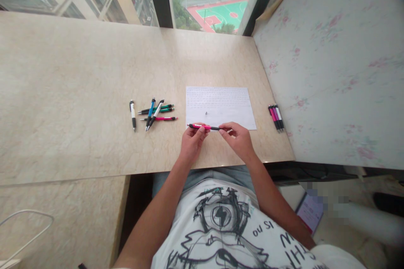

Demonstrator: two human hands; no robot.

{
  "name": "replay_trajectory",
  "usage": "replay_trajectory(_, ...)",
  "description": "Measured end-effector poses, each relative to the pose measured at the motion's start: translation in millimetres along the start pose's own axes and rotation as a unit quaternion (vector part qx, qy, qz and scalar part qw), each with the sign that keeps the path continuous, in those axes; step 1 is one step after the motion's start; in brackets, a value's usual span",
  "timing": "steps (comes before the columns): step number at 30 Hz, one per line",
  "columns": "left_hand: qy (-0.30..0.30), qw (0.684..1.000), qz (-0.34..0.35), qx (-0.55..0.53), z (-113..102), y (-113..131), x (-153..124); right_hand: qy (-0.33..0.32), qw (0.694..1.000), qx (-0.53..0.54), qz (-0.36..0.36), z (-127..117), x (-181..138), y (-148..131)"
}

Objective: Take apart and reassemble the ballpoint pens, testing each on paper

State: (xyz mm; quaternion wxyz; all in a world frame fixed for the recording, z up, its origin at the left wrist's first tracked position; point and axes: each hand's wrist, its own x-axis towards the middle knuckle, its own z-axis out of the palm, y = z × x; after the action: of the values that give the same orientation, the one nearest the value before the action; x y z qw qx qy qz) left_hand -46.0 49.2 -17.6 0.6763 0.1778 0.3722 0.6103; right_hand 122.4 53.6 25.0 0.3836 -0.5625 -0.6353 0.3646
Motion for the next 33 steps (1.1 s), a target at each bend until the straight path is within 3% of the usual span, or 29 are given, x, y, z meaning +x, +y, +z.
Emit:
replay_trajectory(9, 0.016, 1.000, -0.006, -0.023, 0, 3, 0, -0.043, 0.998, -0.035, -0.010, 5, 13, 18)
replay_trajectory(15, 0.010, 1.000, -0.007, -0.020, 0, 2, 0, -0.052, 0.986, -0.140, -0.072, 23, 57, 31)
replay_trajectory(21, 0.002, 1.000, -0.012, -0.022, 0, 4, 0, -0.050, 0.971, -0.220, -0.084, 49, 87, 33)
replay_trajectory(27, 0.004, 1.000, -0.013, -0.024, 0, 4, -1, -0.012, 0.990, -0.124, -0.068, 38, 64, 30)
replay_trajectory(33, 0.015, 1.000, -0.005, -0.024, 0, 3, -1, 0.060, 0.993, 0.077, 0.069, 10, 19, 29)
